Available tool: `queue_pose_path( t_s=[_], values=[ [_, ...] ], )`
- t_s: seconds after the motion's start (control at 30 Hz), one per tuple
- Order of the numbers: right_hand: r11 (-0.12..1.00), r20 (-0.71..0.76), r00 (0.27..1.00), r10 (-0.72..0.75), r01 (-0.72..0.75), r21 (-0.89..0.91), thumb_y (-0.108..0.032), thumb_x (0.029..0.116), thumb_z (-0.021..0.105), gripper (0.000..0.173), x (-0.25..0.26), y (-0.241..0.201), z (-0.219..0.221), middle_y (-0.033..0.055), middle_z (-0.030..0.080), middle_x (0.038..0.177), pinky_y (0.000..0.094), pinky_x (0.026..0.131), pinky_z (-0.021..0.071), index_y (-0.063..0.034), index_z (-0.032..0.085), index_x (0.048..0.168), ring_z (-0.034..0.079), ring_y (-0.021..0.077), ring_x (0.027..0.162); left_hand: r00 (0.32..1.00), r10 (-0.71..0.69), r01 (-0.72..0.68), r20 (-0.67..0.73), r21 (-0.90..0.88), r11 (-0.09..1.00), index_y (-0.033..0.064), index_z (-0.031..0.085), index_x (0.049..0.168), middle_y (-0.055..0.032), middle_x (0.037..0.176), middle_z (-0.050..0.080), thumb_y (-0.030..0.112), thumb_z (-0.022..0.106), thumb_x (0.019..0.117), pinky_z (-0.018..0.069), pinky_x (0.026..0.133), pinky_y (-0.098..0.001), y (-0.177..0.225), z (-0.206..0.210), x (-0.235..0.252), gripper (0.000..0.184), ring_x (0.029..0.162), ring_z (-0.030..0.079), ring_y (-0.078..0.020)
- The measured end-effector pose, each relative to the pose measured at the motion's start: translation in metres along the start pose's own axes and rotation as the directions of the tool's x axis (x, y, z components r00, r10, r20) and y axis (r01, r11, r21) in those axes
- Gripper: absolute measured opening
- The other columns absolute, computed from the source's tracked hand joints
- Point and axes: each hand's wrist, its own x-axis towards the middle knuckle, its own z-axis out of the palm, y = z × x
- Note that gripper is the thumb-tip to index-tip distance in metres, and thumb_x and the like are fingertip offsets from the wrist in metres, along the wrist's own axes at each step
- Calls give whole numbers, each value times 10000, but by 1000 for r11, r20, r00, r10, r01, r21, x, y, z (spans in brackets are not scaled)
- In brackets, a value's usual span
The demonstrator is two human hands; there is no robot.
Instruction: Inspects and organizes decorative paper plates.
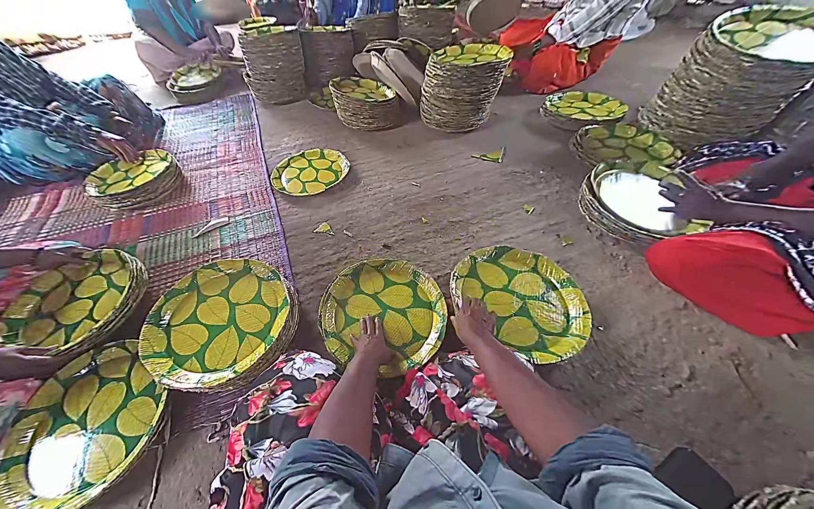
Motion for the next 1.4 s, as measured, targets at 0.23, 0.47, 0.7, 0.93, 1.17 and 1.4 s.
queue_pose_path(
  t_s=[0.23, 0.47, 0.7, 0.93, 1.17, 1.4],
  values=[
    [988, 75, 985, 156, -156, -15, -45, 1056, 433, 403, -2, -7, -6, 278, 503, 1493, 610, 1141, 364, 69, 511, 1435, 471, 420, 1416, 999, -18, 18, -45, -1, 1000, 61, 74, 1655, -182, 1732, -39, 419, 757, 909, 140, 1210, -712, -3, 2, 5, 1073, 1605, -27, -363],
    [986, -378, 916, -135, 163, 42, -193, 1090, 476, 366, -5, 1, -6, 297, 616, 1346, 616, 1090, 398, 39, 635, 1324, 560, 441, 1318, 960, -8, -51, -278, -205, 977, 18, 107, 1645, -236, 1718, 35, 428, 525, 1055, 70, 1243, -668, -2, -7, 1, 831, 1603, 22, -380],
    [663, 96, 676, -731, 736, -133, 44, 1015, 476, 303, -9, -10, 17, 272, 648, 1287, 609, 1060, 442, 37, 669, 1249, 599, 449, 1253, 646, 38, -204, -762, -125, 971, -39, 319, 1584, -302, 1669, 198, 334, 400, 1075, 103, 1264, -601, -2, -20, -3, 636, 1575, 161, -437],
    [965, 6, 966, -259, 258, 37, 2, 1013, 500, 509, -7, 2, 3, 230, 367, 1632, 659, 1231, 189, 22, 453, 1519, 300, 397, 1542, 993, 53, -54, -110, -6, 999, 60, 170, 1647, -243, 1713, 59, 406, 686, 969, 157, 1210, -710, 0, 3, -7, 919, 1590, 62, -428],
    [988, 242, 961, 136, -150, 39, -50, 1046, 487, 377, -7, 2, -3, 330, 458, 1504, 681, 1115, 361, 127, 539, 1375, 431, 493, 1419, 977, 54, -45, -207, 49, 998, 47, 216, 1634, -267, 1699, 112, 425, 770, 910, 202, 1193, -713, -7, 13, 7, 987, 1580, 108, -441],
    [962, -94, 993, 76, -48, 269, -120, 1090, 422, 395, 0, 13, -9, 242, 504, 1511, 604, 1187, 314, -10, 551, 1448, 430, 389, 1455, 976, 50, -51, -211, 0, 999, 45, 219, 1633, -260, 1695, 146, 411, 744, 932, 212, 1205, -685, -9, 11, 12, 950, 1579, 136, -430]
  ],
)
